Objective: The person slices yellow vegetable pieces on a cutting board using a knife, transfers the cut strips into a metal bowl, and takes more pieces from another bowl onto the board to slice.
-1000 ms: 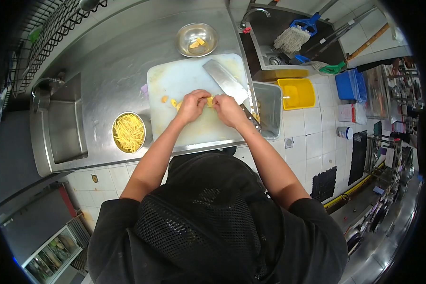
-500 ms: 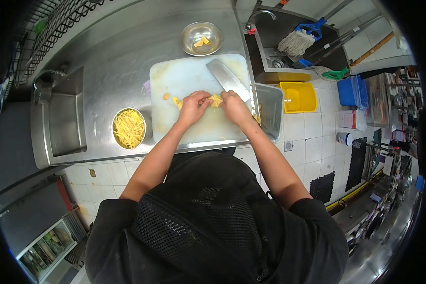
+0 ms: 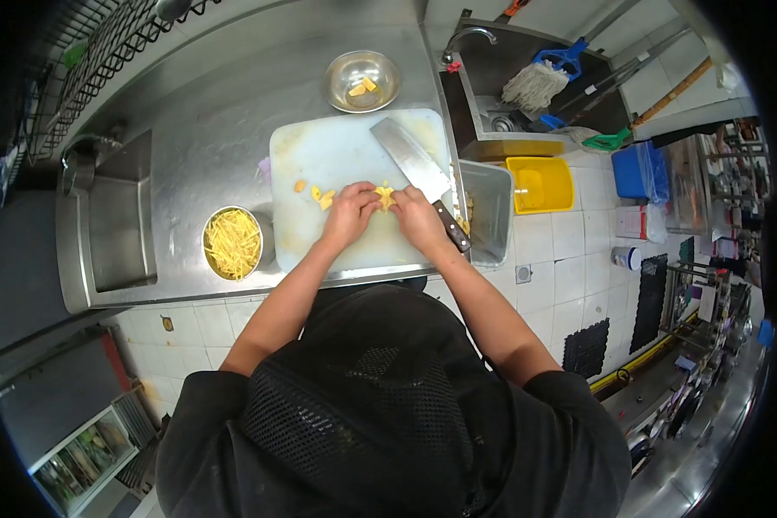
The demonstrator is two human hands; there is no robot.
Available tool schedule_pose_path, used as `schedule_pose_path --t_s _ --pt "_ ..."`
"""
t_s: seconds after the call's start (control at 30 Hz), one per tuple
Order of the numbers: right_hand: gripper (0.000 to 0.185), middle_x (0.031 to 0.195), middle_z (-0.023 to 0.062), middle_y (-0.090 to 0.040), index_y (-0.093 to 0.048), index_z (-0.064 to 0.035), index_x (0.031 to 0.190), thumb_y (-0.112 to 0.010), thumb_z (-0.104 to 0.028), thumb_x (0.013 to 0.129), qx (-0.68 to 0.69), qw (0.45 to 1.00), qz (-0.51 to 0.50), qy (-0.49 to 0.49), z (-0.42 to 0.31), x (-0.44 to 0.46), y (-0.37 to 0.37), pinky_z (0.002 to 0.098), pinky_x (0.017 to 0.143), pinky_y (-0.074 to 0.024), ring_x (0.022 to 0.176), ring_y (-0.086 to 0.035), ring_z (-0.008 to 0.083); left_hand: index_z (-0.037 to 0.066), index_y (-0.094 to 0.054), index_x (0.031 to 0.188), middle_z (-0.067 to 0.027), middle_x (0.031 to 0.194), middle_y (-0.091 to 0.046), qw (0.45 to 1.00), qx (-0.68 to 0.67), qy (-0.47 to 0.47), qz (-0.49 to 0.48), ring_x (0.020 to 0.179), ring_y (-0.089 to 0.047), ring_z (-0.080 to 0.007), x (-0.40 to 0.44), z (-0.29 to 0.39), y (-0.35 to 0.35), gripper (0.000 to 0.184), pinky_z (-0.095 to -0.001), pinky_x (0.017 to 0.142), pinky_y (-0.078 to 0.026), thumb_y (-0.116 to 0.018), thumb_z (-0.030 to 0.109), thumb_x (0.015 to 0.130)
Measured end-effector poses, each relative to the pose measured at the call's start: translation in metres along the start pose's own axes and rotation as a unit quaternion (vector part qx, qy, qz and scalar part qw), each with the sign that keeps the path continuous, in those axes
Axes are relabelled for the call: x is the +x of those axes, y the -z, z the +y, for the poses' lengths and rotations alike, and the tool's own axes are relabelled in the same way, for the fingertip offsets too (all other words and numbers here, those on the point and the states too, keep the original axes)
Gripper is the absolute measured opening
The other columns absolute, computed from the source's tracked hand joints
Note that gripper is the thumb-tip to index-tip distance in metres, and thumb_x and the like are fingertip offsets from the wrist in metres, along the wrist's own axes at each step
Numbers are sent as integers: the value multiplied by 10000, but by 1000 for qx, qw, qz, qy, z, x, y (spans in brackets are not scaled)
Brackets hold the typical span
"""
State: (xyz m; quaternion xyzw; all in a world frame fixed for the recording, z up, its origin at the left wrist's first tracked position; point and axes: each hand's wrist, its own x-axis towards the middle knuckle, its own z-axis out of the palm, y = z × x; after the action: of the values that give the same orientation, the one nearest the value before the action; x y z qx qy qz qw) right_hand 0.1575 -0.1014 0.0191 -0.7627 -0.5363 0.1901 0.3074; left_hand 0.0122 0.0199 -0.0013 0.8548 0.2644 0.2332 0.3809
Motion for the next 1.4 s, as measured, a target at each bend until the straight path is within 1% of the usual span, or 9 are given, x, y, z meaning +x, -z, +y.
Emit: schedule_pose_path --t_s 0.13,0.2,0.23,0.33,0.4,0.5,0.67,0.93,1.4 --pt "242 1071 195 -632 -666 -10 1091 -727 -132 891 11 1000 6 -12 -4 -5 16 475 875 -527 1010 -631 406 31 -778 966 -121 1124 -722 999 -4 28 -15 1039 -668 -312 -1 -1 4 113 -416 898 -547 -752 83 868" --pt "306 1065 166 -626 -643 -11 1093 -758 -171 859 -40 992 111 -46 -1 -18 38 499 857 -537 1057 -617 392 25 -770 989 -109 1130 -716 1000 -10 -5 -18 1043 -661 -309 0 -3 6 129 -411 897 -546 -737 84 879" --pt "391 1081 191 -623 -605 4 1123 -788 -202 846 -132 986 83 -67 -6 -23 58 515 904 -513 1087 -606 407 25 -770 989 -109 1130 -716 1000 -10 -6 -18 1043 -661 -309 1 1 9 129 -411 897 -546 -737 84 879" --pt "470 1084 227 -616 -550 13 1161 -803 -211 834 -91 986 14 -143 18 -37 60 529 948 -481 1120 -588 428 29 -762 1028 -94 1142 -714 999 39 -15 -2 1064 -649 -295 9 12 13 163 -408 910 -545 -719 78 879" --pt "465 1085 274 -599 -501 12 1193 -757 -204 871 -53 993 6 -101 29 -39 57 542 911 -495 1085 -598 452 38 -757 1043 -77 1145 -714 984 72 -145 -72 1074 -641 -275 15 15 13 177 -391 912 -549 -689 74 884" --pt "389 1041 296 -619 -498 18 1191 -677 -209 930 -109 988 53 -99 22 -40 57 564 823 -522 954 -643 487 54 -758 1052 -69 1149 -705 966 119 -198 -119 1071 -647 -267 22 14 11 190 -385 894 -560 -698 86 875" --pt "267 922 305 -661 -503 25 1143 -540 -177 971 -76 988 -13 -131 -16 -46 58 578 716 -548 765 -673 515 50 -763 998 -44 1119 -722 963 131 -205 -119 1046 -651 -233 23 15 12 163 -363 867 -565 -674 86 866" --pt "200 929 310 -678 -492 30 1082 -461 -138 979 -122 969 -130 -172 -61 -39 64 565 744 -547 839 -692 490 41 -765 941 -46 1063 -731 953 117 -242 -140 998 -663 -237 36 11 16 138 -370 848 -568 -675 93 851" --pt "207 845 313 -686 -497 19 1080 -435 -163 1004 -65 972 -112 -195 -48 -23 36 617 751 -509 821 -674 508 28 -756 952 -88 1079 -733 950 85 -219 -206 1043 -673 -274 44 7 19 138 -393 873 -567 -701 56 828"
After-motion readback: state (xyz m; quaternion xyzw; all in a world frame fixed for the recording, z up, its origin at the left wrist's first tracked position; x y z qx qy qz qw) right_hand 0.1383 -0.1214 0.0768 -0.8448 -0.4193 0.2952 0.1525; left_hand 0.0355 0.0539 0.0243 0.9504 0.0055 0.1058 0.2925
